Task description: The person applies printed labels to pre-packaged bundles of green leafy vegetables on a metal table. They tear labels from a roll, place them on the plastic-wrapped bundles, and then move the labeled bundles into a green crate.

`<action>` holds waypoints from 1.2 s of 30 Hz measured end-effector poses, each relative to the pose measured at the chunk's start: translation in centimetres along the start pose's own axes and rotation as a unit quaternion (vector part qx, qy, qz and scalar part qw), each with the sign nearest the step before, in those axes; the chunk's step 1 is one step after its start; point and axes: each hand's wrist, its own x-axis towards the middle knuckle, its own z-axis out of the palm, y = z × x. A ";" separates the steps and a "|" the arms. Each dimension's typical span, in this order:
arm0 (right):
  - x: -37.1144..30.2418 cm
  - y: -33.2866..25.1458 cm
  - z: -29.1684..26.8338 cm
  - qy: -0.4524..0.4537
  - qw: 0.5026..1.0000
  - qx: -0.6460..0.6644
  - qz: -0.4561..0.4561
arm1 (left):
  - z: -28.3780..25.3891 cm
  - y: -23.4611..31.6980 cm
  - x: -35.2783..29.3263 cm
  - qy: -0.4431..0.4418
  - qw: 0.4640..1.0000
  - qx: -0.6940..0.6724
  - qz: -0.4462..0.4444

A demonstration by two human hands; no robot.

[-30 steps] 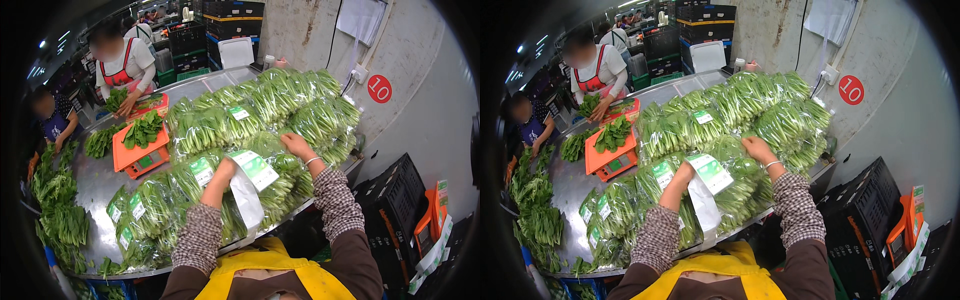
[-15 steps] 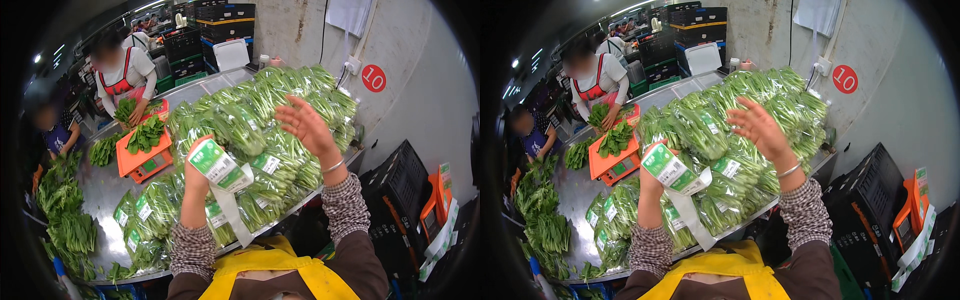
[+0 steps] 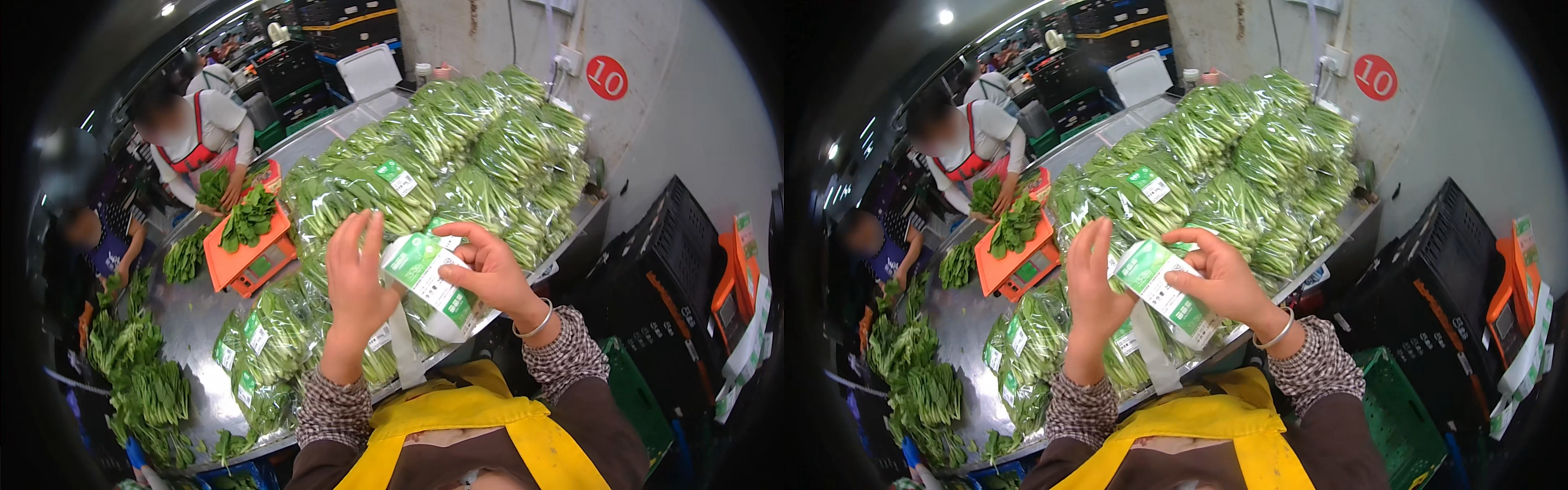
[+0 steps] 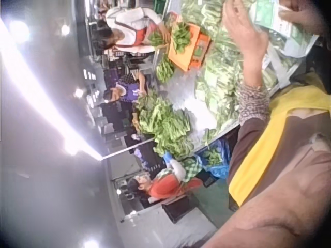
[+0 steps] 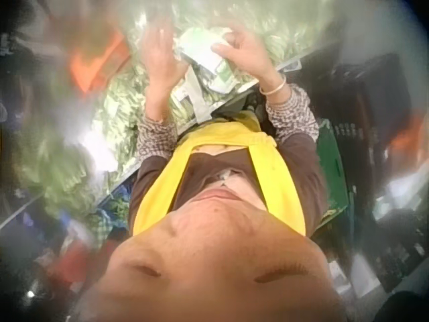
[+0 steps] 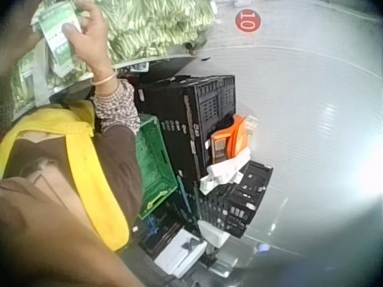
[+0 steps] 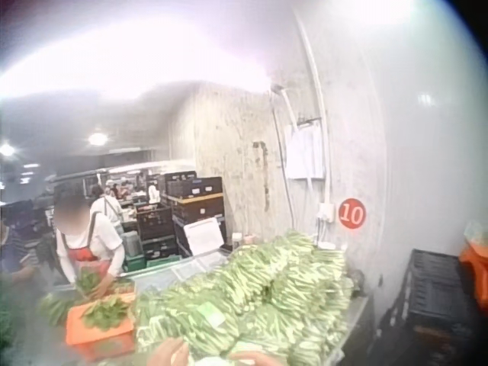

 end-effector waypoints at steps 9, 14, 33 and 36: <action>-1.2 2.5 -0.4 -0.028 0.997 -0.068 0.030 | 2.7 0.1 -4.0 -0.094 0.921 -0.352 -0.137; -0.2 3.3 -0.4 -0.058 0.997 -0.025 0.047 | 2.2 0.3 -4.7 -0.100 0.960 -0.239 -0.106; 9.9 5.8 4.3 -0.113 0.980 -0.156 -0.040 | 1.3 -5.5 -7.6 0.018 0.858 -0.321 -0.401; 13.2 6.7 5.8 -0.123 0.977 -0.140 -0.105 | 2.0 -7.0 -8.9 0.075 0.856 -0.291 -0.421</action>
